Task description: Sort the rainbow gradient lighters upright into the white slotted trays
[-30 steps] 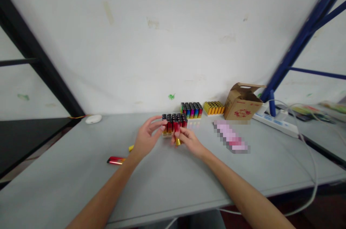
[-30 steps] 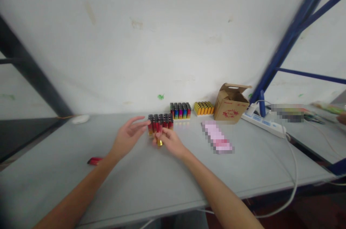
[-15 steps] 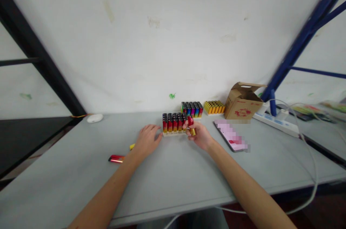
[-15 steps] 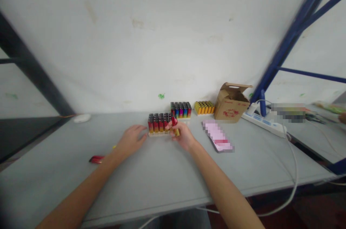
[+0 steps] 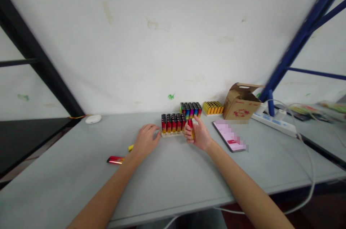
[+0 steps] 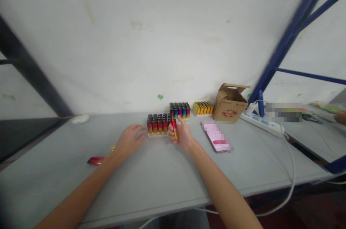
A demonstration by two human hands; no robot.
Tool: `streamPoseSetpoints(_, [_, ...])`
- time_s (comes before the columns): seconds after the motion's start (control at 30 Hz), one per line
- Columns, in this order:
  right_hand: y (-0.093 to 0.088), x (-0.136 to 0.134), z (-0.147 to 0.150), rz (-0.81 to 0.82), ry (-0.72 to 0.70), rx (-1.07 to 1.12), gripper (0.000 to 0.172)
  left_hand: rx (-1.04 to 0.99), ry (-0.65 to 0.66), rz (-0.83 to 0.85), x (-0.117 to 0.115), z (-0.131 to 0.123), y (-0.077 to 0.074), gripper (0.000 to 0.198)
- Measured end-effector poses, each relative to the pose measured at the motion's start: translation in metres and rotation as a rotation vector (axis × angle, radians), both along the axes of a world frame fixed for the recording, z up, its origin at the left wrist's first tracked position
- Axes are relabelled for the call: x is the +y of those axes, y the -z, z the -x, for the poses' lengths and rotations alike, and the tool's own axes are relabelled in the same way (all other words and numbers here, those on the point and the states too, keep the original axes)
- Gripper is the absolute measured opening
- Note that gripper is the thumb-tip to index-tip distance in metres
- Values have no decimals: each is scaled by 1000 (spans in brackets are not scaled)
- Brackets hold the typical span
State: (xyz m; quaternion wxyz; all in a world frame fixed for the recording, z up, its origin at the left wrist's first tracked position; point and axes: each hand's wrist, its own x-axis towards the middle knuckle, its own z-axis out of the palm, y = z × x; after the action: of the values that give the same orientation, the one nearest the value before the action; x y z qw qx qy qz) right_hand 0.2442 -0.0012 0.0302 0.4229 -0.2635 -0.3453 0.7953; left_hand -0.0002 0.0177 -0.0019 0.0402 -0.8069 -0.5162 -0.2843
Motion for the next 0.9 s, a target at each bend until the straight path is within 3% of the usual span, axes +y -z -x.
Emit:
streamPoseSetpoints(0.17, [4,5,-2,12,97,41,49,13,-3,37,1,0,5,26])
streamPoseSetpoints(0.57, [8,5,-3,-26,90,53,46,21,4,95,-3,-5,-2,28])
streamPoseSetpoints(0.9, [3,3,4,28,240,29,41,-9,12,81,-4,-5,-3,27])
